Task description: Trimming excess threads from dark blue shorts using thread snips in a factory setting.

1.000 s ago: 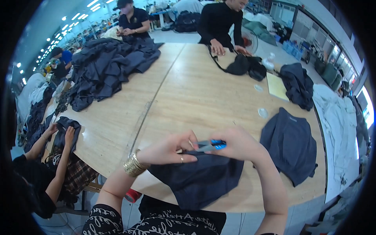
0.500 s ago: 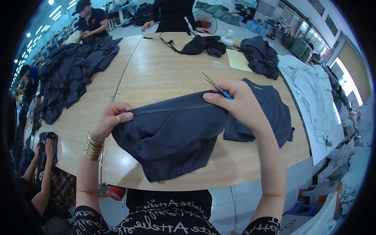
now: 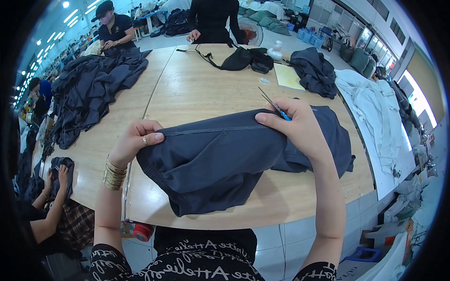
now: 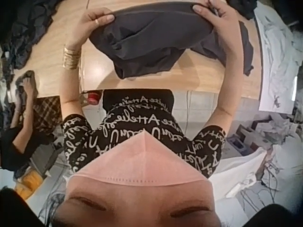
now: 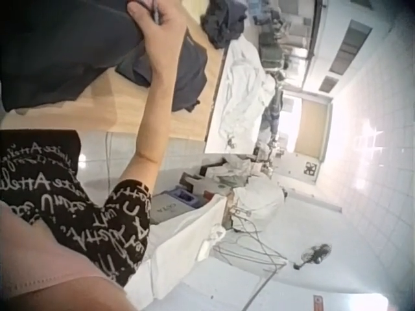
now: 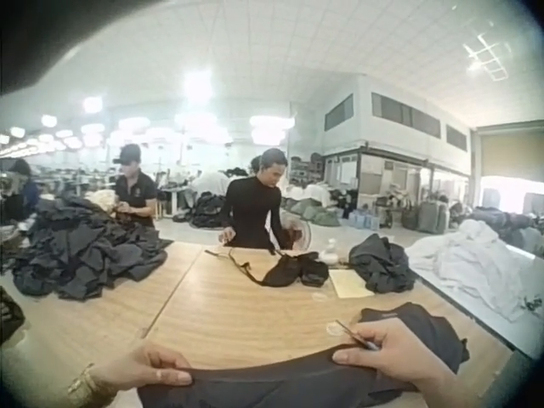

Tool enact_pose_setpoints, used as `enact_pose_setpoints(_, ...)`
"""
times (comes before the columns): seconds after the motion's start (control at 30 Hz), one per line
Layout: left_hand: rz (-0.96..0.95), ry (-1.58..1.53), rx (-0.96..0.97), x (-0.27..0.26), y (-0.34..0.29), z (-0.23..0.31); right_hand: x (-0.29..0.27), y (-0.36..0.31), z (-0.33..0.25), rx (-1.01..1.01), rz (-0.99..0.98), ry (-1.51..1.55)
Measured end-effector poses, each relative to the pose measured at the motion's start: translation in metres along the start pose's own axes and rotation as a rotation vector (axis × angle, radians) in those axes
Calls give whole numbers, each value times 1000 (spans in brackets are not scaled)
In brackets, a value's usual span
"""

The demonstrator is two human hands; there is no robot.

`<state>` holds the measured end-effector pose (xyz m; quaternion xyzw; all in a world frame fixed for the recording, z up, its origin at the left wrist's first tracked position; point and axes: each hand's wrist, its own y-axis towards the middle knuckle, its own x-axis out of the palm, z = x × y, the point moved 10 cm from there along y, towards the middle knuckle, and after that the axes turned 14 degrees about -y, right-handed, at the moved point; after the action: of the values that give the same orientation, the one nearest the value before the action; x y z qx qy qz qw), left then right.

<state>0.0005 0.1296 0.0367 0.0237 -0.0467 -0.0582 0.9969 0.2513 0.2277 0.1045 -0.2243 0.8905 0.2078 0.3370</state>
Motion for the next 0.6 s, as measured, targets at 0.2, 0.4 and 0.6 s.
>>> enact_pose_setpoints(0.2, 3, -43, -7, 1, 3, -2, -3, 3, 5, -12, 19, -21)
enact_pose_setpoints(0.4, 15, -55, 14, -2, 9, -7, 0, 10, 11, 1, 32, -11)
enact_pose_setpoints(0.6, -90, -2, 62, 13, 6, -10, 3, 8, -2, -153, 94, -189)
